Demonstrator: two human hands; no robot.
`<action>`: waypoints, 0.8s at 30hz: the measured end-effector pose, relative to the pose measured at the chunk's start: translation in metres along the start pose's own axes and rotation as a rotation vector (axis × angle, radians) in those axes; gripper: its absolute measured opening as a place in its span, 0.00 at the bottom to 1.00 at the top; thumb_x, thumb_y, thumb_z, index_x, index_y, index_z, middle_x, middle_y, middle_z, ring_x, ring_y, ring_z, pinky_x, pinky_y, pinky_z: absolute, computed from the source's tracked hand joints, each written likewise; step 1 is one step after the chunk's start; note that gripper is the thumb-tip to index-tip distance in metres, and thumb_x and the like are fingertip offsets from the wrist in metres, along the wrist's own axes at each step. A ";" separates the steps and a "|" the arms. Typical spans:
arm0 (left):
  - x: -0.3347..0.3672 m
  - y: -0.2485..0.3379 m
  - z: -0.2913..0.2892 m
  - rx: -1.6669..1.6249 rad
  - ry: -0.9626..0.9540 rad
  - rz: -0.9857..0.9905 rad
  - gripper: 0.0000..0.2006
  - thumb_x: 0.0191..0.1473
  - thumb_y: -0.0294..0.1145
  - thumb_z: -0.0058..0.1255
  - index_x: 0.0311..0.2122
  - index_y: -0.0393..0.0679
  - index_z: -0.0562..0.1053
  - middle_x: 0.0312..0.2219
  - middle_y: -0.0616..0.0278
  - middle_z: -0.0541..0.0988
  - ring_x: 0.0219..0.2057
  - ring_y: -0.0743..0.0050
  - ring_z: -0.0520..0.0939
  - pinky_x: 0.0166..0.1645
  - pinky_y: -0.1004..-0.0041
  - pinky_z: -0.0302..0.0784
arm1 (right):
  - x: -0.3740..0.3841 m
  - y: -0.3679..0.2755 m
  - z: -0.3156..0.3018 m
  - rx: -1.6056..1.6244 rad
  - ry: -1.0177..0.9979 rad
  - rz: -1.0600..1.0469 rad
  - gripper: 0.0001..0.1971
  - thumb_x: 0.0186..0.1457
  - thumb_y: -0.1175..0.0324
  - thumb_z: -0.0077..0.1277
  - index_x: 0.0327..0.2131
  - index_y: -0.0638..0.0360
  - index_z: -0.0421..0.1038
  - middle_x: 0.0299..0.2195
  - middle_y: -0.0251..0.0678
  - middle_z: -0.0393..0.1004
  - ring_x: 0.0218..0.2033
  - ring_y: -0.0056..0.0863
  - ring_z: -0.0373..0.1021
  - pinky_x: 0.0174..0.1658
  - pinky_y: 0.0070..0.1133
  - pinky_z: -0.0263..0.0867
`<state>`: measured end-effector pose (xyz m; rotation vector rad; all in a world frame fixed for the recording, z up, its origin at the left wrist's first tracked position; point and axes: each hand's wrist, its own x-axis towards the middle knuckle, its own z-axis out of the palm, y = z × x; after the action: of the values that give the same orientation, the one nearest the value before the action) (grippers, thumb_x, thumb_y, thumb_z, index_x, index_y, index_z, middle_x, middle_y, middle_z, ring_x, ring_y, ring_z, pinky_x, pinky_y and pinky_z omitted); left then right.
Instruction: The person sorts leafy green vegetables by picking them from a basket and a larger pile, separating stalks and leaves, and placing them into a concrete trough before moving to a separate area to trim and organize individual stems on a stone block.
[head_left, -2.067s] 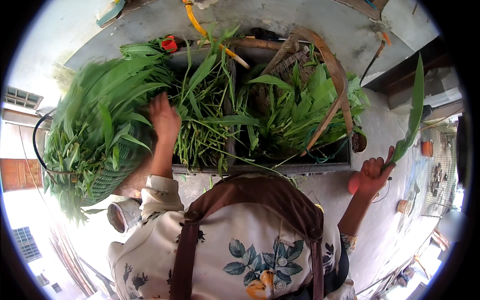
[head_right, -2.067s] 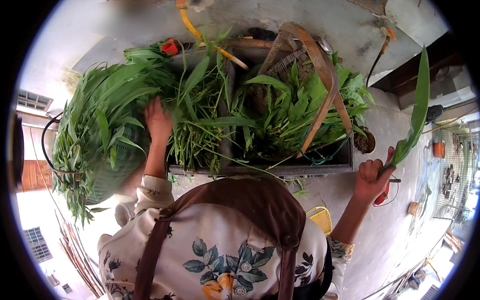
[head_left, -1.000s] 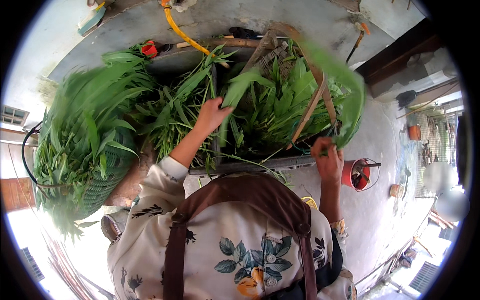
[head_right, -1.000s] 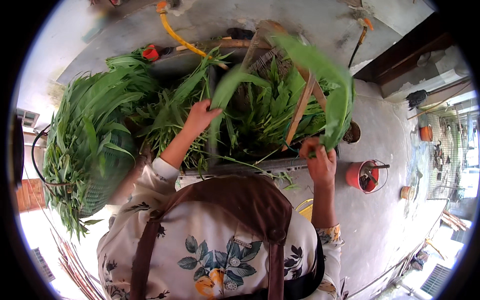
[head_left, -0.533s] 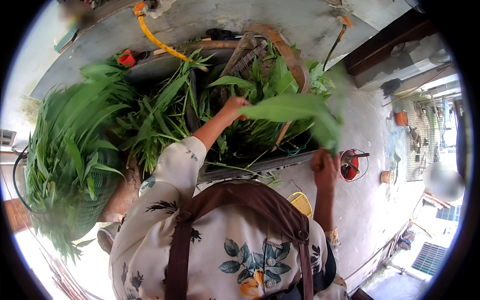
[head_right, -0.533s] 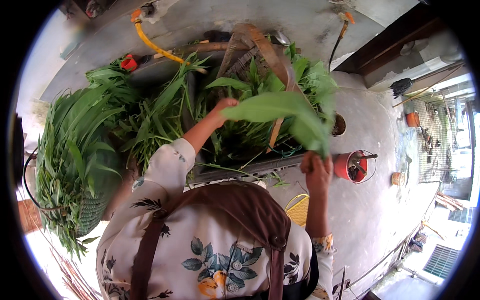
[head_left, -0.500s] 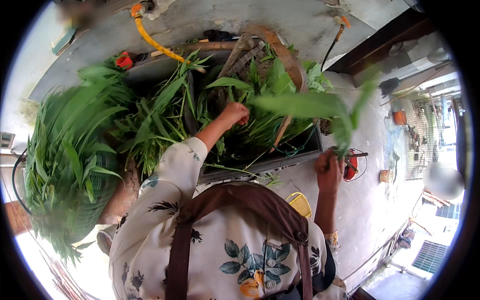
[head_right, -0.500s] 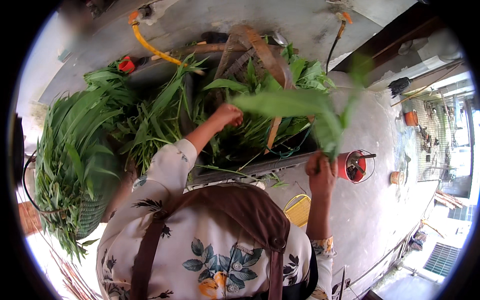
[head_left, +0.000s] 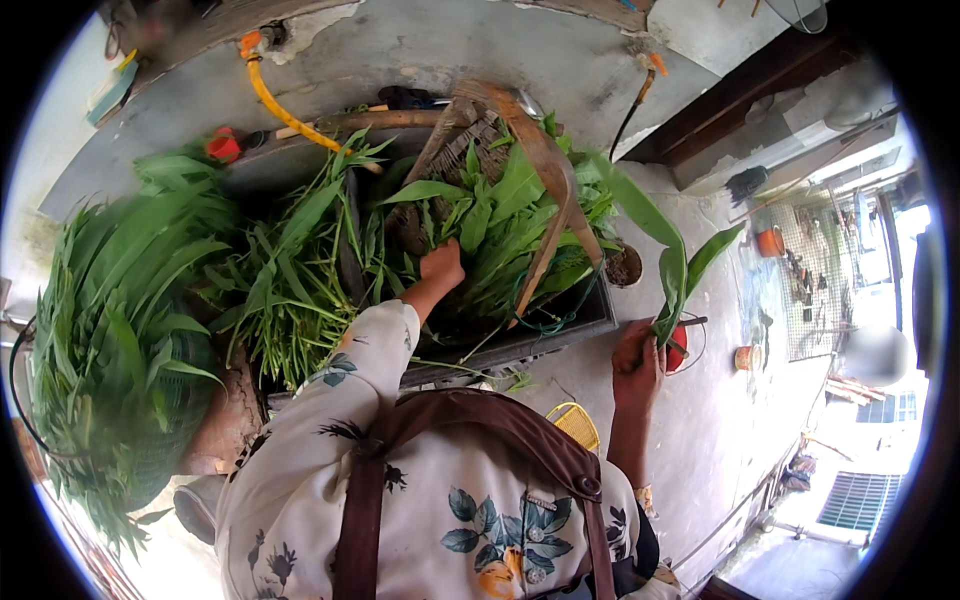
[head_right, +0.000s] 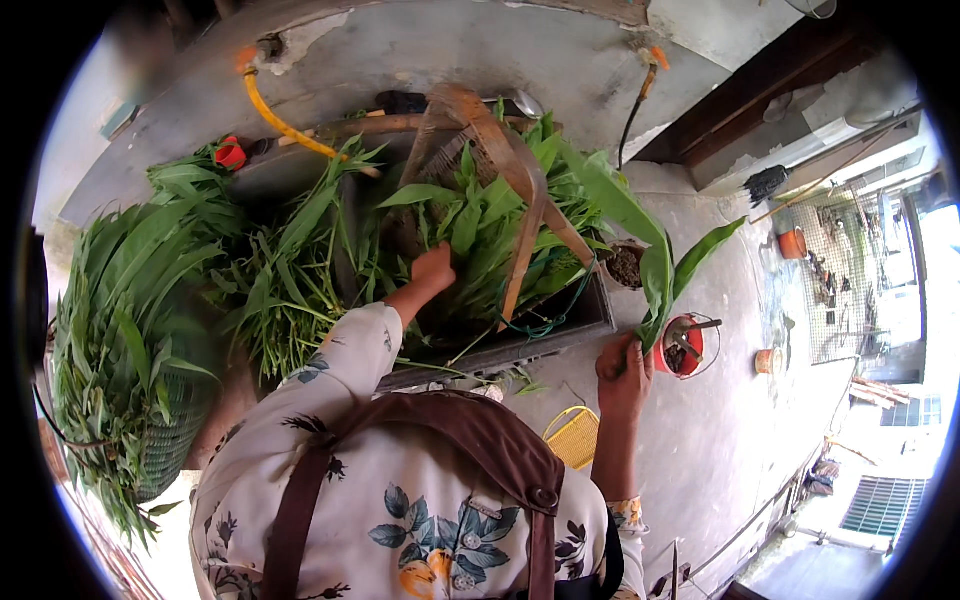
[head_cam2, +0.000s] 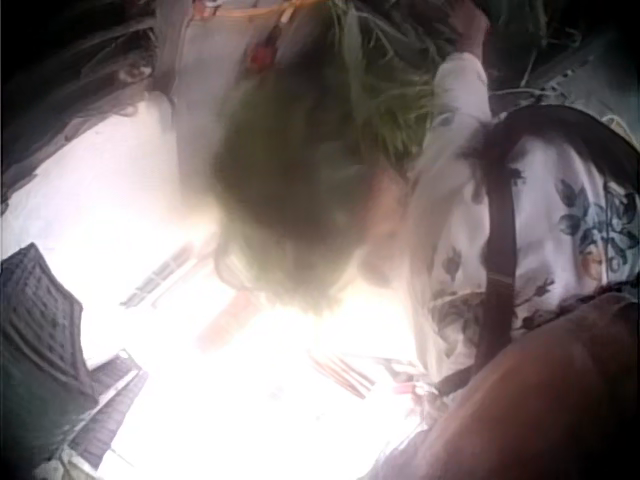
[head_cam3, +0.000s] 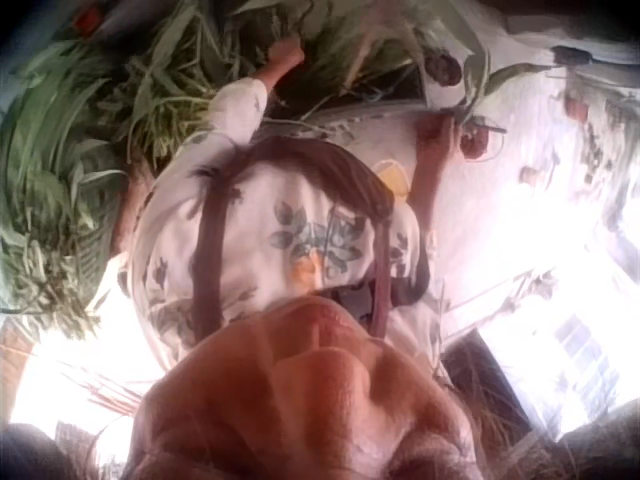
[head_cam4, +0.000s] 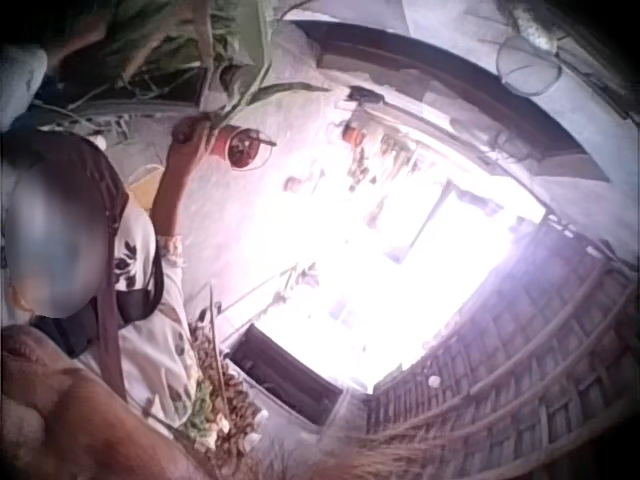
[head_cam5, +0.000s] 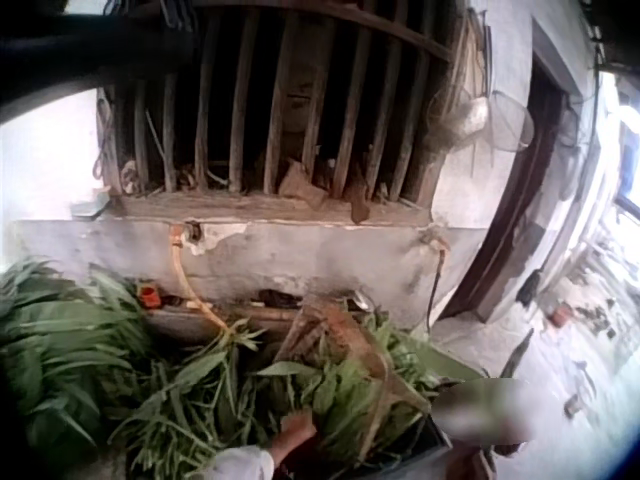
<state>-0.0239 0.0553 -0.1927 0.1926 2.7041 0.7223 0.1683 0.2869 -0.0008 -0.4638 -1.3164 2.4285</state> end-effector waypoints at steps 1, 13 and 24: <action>0.001 -0.005 -0.012 -0.033 -0.003 -0.076 0.16 0.40 0.27 0.44 0.39 0.38 0.61 0.31 0.45 0.71 0.32 0.48 0.73 0.33 0.59 0.70 | 0.001 -0.001 0.002 -0.012 -0.026 -0.015 0.07 0.51 0.65 0.41 0.30 0.58 0.61 0.13 0.26 0.52 0.13 0.16 0.48 0.16 0.14 0.44; -0.114 -0.107 -0.162 -1.644 -0.281 -0.319 0.08 0.42 0.28 0.36 0.30 0.38 0.65 0.12 0.72 0.58 0.08 0.88 0.52 0.10 0.85 0.45 | 0.005 0.023 0.021 0.098 -0.233 0.032 0.08 0.52 0.65 0.39 0.30 0.59 0.60 0.15 0.29 0.55 0.14 0.16 0.50 0.16 0.15 0.45; -0.272 -0.082 -0.120 -2.037 -0.463 -0.011 0.13 0.50 0.30 0.37 0.39 0.35 0.63 0.15 0.69 0.59 0.10 0.86 0.56 0.12 0.85 0.47 | -0.036 0.045 0.082 0.220 -0.775 0.233 0.06 0.50 0.70 0.41 0.33 0.57 0.63 0.15 0.29 0.56 0.16 0.19 0.51 0.22 0.19 0.49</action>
<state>0.1841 -0.1285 -0.0589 -0.1647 0.6071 2.3998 0.1586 0.1875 0.0078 0.4628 -1.2654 3.0554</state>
